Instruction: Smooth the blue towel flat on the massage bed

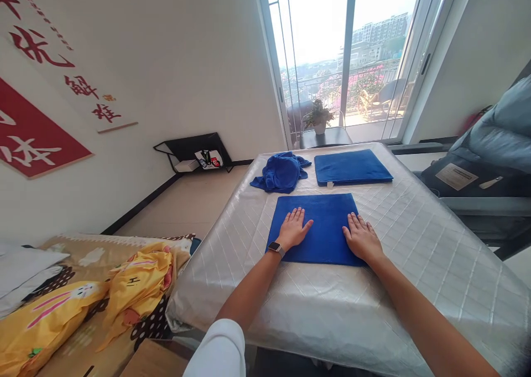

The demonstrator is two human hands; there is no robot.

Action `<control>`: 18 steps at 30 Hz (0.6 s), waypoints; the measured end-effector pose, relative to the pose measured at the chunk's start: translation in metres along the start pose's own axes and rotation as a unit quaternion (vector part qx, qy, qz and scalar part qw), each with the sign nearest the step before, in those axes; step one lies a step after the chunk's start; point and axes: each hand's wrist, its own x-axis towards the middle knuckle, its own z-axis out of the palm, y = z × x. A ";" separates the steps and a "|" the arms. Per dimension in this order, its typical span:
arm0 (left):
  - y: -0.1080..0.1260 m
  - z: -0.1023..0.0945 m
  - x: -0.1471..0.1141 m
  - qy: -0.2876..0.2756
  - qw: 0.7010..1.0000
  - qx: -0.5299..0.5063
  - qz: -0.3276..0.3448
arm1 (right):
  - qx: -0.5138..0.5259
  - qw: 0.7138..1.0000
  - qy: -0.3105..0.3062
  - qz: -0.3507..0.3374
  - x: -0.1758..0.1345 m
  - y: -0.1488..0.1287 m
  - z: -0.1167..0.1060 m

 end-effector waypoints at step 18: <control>-0.054 -0.007 -0.016 0.028 0.996 -0.025 -0.079 | -0.105 0.993 -0.044 -0.035 0.032 0.008 -0.024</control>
